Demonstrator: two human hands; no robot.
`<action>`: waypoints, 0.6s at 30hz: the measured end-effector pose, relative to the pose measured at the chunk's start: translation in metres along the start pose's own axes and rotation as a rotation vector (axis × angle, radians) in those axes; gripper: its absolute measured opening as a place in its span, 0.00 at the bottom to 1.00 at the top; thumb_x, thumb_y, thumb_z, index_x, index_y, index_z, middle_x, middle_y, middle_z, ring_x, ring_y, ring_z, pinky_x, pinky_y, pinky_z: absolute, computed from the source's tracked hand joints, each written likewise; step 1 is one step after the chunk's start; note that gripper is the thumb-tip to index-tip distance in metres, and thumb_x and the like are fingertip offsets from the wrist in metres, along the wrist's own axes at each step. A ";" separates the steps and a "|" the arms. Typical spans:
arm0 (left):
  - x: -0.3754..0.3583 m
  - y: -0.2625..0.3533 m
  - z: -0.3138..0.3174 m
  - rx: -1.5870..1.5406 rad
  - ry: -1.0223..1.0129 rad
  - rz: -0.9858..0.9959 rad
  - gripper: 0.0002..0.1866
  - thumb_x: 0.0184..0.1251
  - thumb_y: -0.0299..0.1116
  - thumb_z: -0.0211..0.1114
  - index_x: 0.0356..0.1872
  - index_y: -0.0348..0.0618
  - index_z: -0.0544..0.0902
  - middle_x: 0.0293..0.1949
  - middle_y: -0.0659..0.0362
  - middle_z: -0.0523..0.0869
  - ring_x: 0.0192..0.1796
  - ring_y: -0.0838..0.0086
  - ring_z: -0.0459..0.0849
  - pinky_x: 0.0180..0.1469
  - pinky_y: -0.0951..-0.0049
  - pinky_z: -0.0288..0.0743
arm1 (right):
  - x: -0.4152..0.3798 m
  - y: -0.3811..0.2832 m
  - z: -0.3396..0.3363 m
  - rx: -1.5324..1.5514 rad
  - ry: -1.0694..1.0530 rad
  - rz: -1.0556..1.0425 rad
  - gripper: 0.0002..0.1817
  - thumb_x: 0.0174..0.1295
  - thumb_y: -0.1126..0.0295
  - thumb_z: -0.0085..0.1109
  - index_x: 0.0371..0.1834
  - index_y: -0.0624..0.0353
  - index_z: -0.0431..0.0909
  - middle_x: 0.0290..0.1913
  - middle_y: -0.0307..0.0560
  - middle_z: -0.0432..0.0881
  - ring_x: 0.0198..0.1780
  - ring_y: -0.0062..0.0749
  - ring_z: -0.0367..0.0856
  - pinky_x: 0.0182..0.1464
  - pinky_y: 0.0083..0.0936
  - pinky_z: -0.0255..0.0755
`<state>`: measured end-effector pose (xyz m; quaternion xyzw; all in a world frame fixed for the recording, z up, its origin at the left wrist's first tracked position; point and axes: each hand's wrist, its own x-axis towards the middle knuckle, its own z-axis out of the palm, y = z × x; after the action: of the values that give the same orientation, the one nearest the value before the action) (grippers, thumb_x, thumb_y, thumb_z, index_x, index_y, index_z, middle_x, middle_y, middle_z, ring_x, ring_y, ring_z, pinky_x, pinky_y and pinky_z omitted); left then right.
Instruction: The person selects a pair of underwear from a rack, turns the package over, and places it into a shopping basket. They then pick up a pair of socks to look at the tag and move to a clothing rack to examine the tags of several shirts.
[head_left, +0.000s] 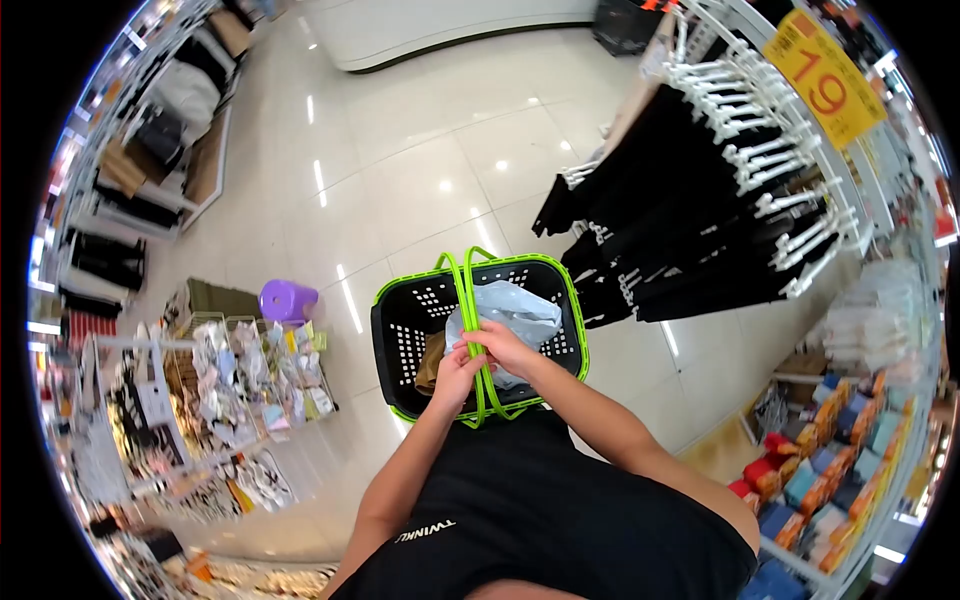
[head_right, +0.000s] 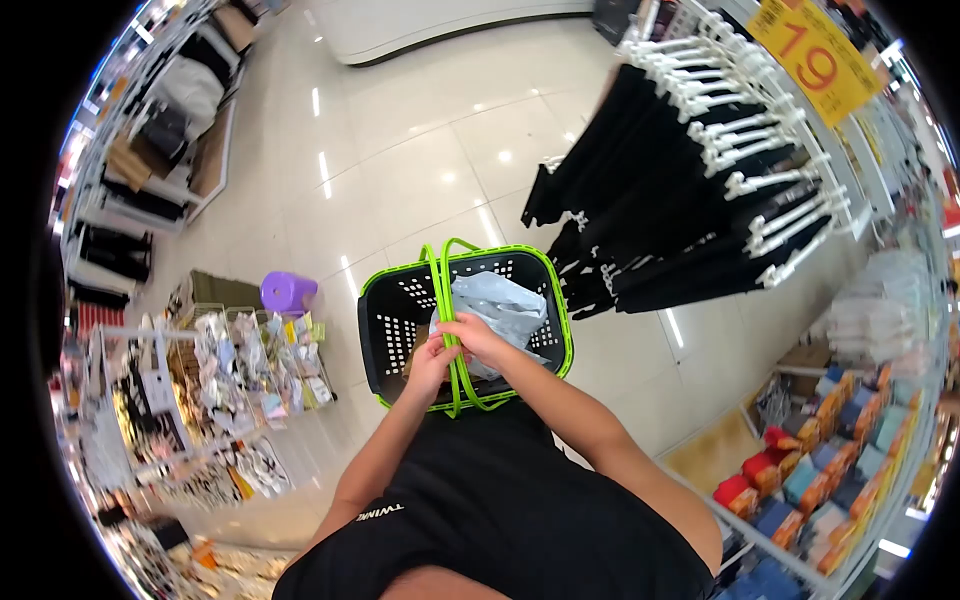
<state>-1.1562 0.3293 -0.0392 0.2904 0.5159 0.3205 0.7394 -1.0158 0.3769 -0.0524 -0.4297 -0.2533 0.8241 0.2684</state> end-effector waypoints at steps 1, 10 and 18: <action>0.006 0.003 -0.004 0.058 -0.026 -0.038 0.10 0.69 0.27 0.57 0.47 0.35 0.78 0.40 0.56 0.85 0.41 0.71 0.86 0.43 0.72 0.80 | -0.002 0.001 -0.001 0.022 0.028 -0.017 0.15 0.66 0.63 0.56 0.49 0.63 0.74 0.39 0.46 0.83 0.27 0.20 0.77 0.20 0.18 0.65; 0.051 0.009 -0.020 0.174 -0.369 -0.160 0.10 0.70 0.28 0.57 0.48 0.35 0.78 0.39 0.57 0.85 0.39 0.73 0.85 0.38 0.76 0.78 | -0.008 0.015 0.015 0.174 0.506 -0.127 0.12 0.63 0.60 0.58 0.40 0.57 0.79 0.28 0.37 0.81 0.21 0.18 0.74 0.18 0.18 0.60; 0.055 0.001 -0.017 0.255 -0.628 -0.283 0.12 0.72 0.30 0.57 0.52 0.37 0.75 0.40 0.59 0.84 0.41 0.76 0.84 0.38 0.78 0.76 | -0.029 0.040 0.028 0.227 0.785 -0.161 0.13 0.64 0.59 0.57 0.42 0.57 0.78 0.31 0.37 0.82 0.23 0.17 0.72 0.19 0.18 0.55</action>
<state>-1.1583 0.3741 -0.0754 0.3901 0.3348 0.0434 0.8567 -1.0349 0.3239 -0.0475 -0.6577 -0.0719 0.5970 0.4538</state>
